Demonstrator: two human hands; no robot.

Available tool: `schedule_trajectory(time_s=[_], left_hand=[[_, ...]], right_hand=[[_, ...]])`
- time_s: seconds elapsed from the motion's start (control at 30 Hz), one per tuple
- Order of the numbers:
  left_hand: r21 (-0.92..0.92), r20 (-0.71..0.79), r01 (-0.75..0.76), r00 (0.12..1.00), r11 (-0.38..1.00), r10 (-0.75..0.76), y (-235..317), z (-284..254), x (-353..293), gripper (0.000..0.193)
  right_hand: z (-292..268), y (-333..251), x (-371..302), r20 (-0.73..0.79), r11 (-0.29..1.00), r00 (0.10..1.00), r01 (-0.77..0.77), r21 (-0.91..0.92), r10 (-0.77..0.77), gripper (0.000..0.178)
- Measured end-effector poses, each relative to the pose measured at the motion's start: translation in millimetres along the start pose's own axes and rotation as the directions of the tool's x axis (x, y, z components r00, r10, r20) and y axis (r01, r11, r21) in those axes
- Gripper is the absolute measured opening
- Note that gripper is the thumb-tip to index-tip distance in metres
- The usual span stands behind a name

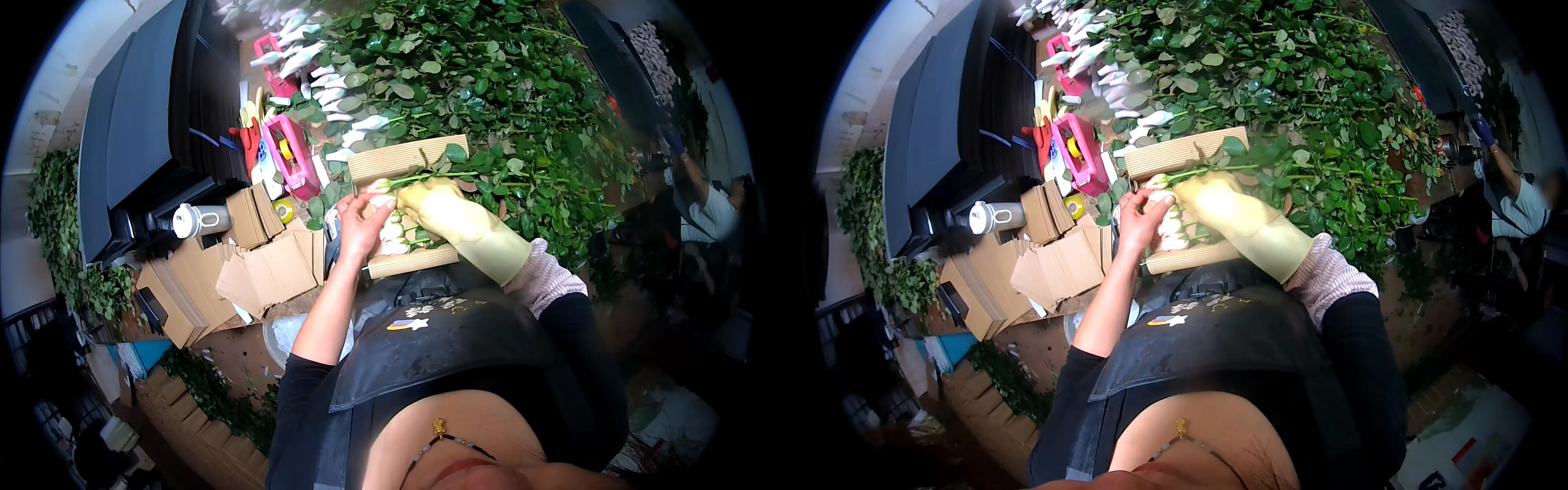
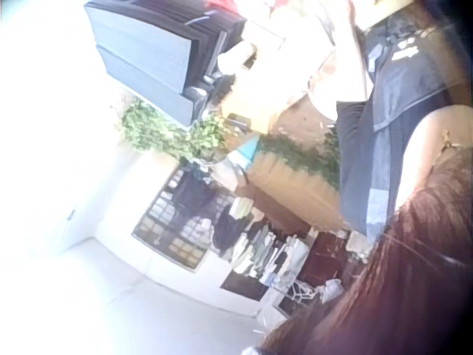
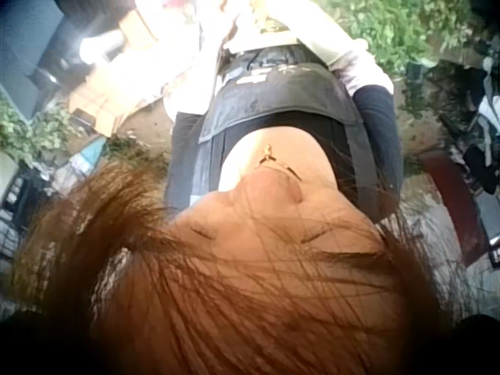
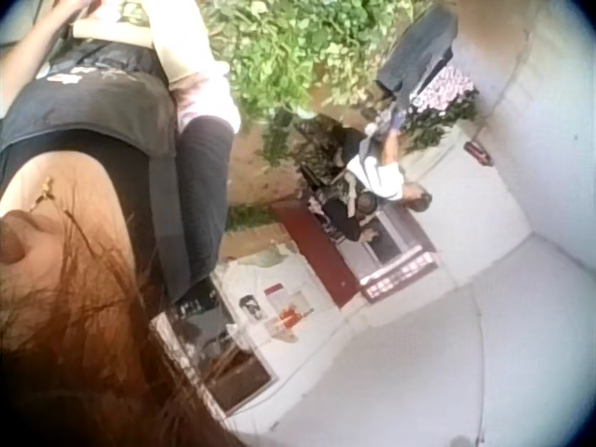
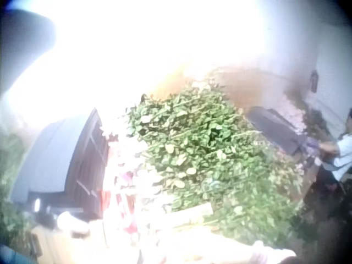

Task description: The person arranges white flowers and green leaves into a cardboard box. They use shears to trim stems and place the cut pieces into the box, repeating the process with multiple stems.

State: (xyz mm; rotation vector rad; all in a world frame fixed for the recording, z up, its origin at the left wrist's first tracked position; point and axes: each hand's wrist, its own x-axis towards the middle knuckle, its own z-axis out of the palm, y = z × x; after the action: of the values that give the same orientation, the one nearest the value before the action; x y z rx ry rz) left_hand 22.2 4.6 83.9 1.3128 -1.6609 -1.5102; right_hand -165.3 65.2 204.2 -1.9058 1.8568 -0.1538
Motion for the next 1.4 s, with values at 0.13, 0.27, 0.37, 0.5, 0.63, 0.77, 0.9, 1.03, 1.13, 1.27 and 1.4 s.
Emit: schedule_trajectory(time_s=[0.13,0.27,0.37,0.5,0.63,0.77,0.9,1.03,1.13,1.27,1.4], left_hand=[[0.01,-0.022,-0.046,0.999,0.999,0.046,7.8,-0.9,-2.1,0.038],[0.049,-0.049,-0.12,0.991,0.992,0.122,12.9,-3.5,-7.0,0.034],[0.044,-0.031,-0.105,0.994,0.993,0.107,14.8,-4.2,-7.6,0.035],[0.057,-0.004,-0.09,0.996,0.994,0.09,13.4,-7.1,-7.1,0.036],[0.069,0.03,-0.071,0.997,0.995,0.069,11.3,-4.7,-3.4,0.041],[0.157,-0.011,-0.053,0.998,0.986,0.055,12.0,-0.5,-5.6,0.044],[0.106,-0.177,-0.207,0.959,0.973,0.223,0.6,-39.9,-32.5,0.045],[0.804,-0.479,0.328,0.851,0.496,0.215,-26.4,-113.1,-68.9,0.081],[0.751,-0.515,0.43,0.856,0.501,0.037,-43.4,-136.8,-76.7,0.097],[0.751,-0.498,0.377,0.863,0.543,0.09,-60.6,-137.3,-74.7,0.096],[0.664,-0.543,0.336,0.83,0.668,0.123,-67.1,-155.6,-73.7,0.067]], right_hand=[[-12.9,-9.3,-22.1,-0.109,0.997,0.994,-0.012,0.083,0.021,0.026],[-9.0,-2.4,-35.6,-0.388,0.908,0.919,0.098,0.406,0.074,0.033],[0.0,4.6,-28.3,-0.389,0.928,0.921,0.128,0.35,0.02,0.042],[14.3,4.0,-11.3,-0.316,0.995,0.945,0.094,0.027,-0.081,0.044],[21.5,-3.3,4.8,-0.222,0.95,0.959,0.109,-0.291,-0.178,0.042],[5.4,-10.2,10.5,-0.165,0.962,0.976,0.094,-0.256,-0.139,0.028],[-24.3,-17.6,-17.3,-0.34,0.982,0.921,0.182,-0.05,-0.188,0.038],[-35.1,-29.0,-54.4,-0.487,0.984,0.863,0.174,0.04,-0.133,0.041],[-31.9,-33.5,-68.9,-0.479,0.985,0.876,0.132,0.114,-0.062,0.038],[-30.7,-33.6,-77.1,-0.475,0.988,0.88,0.082,0.127,-0.012,0.038],[-41.0,-35.8,-90.2,-0.476,0.985,0.879,0.043,0.169,0.044,0.037]])
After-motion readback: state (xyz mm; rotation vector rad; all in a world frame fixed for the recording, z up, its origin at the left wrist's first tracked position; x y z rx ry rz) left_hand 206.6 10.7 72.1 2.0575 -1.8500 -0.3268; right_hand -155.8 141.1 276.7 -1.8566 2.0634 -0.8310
